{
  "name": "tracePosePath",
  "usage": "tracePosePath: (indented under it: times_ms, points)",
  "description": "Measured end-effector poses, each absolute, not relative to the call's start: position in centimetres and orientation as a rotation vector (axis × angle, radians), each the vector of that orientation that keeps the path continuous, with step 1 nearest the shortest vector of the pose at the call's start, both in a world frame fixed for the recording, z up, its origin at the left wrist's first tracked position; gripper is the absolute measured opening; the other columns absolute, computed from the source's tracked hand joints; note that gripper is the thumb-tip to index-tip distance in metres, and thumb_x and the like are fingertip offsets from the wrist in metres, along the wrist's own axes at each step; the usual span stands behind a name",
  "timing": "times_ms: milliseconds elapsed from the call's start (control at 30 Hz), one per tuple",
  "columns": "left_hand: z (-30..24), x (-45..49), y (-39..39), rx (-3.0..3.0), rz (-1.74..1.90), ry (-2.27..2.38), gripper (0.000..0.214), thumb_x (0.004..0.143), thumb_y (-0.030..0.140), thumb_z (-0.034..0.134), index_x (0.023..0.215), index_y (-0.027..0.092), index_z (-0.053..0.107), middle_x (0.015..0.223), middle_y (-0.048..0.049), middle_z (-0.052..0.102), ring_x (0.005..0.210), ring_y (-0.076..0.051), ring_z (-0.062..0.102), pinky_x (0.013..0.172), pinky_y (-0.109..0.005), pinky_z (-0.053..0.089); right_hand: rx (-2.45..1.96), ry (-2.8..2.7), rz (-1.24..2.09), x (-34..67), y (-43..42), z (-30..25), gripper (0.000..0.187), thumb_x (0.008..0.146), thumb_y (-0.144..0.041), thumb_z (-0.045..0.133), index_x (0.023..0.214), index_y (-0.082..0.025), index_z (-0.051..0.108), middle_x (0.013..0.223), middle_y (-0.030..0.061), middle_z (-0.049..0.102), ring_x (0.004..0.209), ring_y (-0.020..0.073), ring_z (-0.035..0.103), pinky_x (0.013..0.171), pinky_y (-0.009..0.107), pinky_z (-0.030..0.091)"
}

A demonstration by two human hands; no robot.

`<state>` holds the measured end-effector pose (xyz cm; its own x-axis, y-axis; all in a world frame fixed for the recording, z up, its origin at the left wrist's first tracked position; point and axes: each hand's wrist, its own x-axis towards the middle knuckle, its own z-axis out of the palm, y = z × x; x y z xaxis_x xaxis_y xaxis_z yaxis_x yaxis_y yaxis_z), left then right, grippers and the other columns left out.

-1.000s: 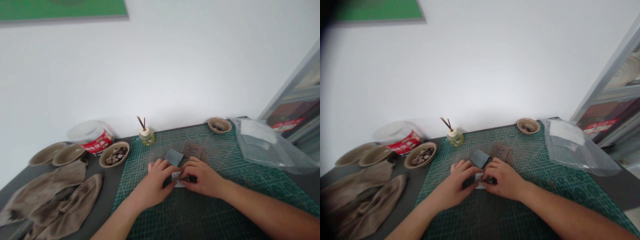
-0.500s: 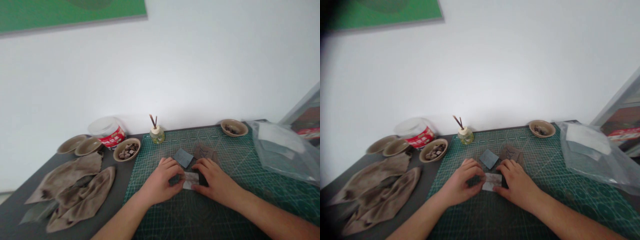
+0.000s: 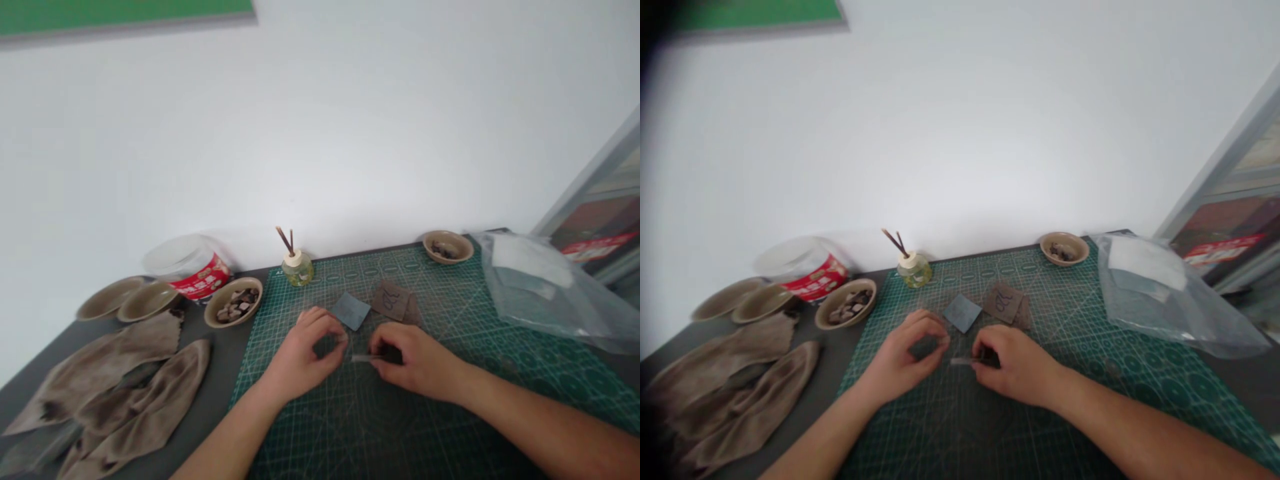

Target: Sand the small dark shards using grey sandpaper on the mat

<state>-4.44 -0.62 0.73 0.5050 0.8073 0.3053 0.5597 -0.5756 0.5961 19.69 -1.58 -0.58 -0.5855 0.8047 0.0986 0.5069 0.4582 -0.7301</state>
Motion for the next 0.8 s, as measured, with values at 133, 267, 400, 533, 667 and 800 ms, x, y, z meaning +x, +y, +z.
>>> tracePosePath:
  times_ms: [133, 267, 400, 533, 667, 800]
  points:
    - [0.2, -4.5, -0.4, 2.220, 0.868, 1.179, 0.006, 0.084, 0.014, 0.056, 0.085, 0.019, 0.057, 0.086, -0.0025, 0.061, 0.083, -0.017, 0.057, 0.077, -0.030, 0.045, -1.095, -2.233, 0.876, 19.9, -1.4, -0.6, 0.025, 0.073, -0.014, 0.065, 0.097, -0.021, 0.061, 0.089, 0.0003, 0.066, 0.081, 0.0171, 0.060, 0.073, 0.028, 0.044]
    - [-0.1, -4.4, -0.3, 2.189, 0.856, 1.183, 0.004, 0.084, 0.016, 0.058, 0.086, 0.019, 0.059, 0.085, -0.0021, 0.061, 0.081, -0.016, 0.057, 0.075, -0.029, 0.045, -1.067, -2.205, 0.913, 19.9, -1.2, -0.9, 0.035, 0.074, -0.014, 0.066, 0.107, -0.023, 0.063, 0.100, 0.0026, 0.068, 0.089, 0.0200, 0.062, 0.079, 0.030, 0.046]
    - [-0.4, -4.2, -0.2, 2.113, 0.861, 1.200, 0.010, 0.084, 0.019, 0.061, 0.094, 0.020, 0.062, 0.084, -0.0013, 0.061, 0.078, -0.015, 0.057, 0.073, -0.028, 0.046, -1.081, -2.089, 1.020, 20.0, -0.8, -0.8, 0.037, 0.077, -0.014, 0.066, 0.112, -0.024, 0.063, 0.092, -0.0003, 0.068, 0.081, 0.0165, 0.063, 0.073, 0.027, 0.045]
    - [-0.5, -4.0, -0.1, 2.039, 0.864, 1.207, 0.007, 0.085, 0.023, 0.063, 0.090, 0.019, 0.065, 0.084, -0.0020, 0.063, 0.078, -0.015, 0.058, 0.072, -0.027, 0.046, -1.125, -2.072, 0.982, 20.3, -0.3, -1.1, 0.008, 0.075, -0.014, 0.066, 0.081, -0.020, 0.064, 0.076, -0.0025, 0.063, 0.070, 0.0137, 0.057, 0.063, 0.024, 0.040]
    - [-0.5, -3.9, -0.2, 1.947, 0.844, 1.211, 0.012, 0.088, 0.026, 0.061, 0.094, 0.018, 0.068, 0.086, -0.0027, 0.067, 0.079, -0.015, 0.062, 0.073, -0.028, 0.048, -1.111, -2.026, 1.009, 20.4, -0.4, -1.1, 0.014, 0.074, -0.008, 0.058, 0.081, -0.019, 0.061, 0.074, -0.0027, 0.063, 0.066, 0.0128, 0.054, 0.059, 0.024, 0.038]
    - [-0.8, -4.0, -0.1, 1.777, 0.872, 1.178, 0.015, 0.086, 0.029, 0.064, 0.094, 0.017, 0.066, 0.088, -0.0034, 0.070, 0.081, -0.017, 0.065, 0.075, -0.028, 0.049, -1.141, -2.021, 0.984, 20.2, -1.0, 0.1, 0.017, 0.074, -0.004, 0.051, 0.079, -0.019, 0.057, 0.073, -0.0033, 0.061, 0.067, 0.0131, 0.054, 0.061, 0.024, 0.037]
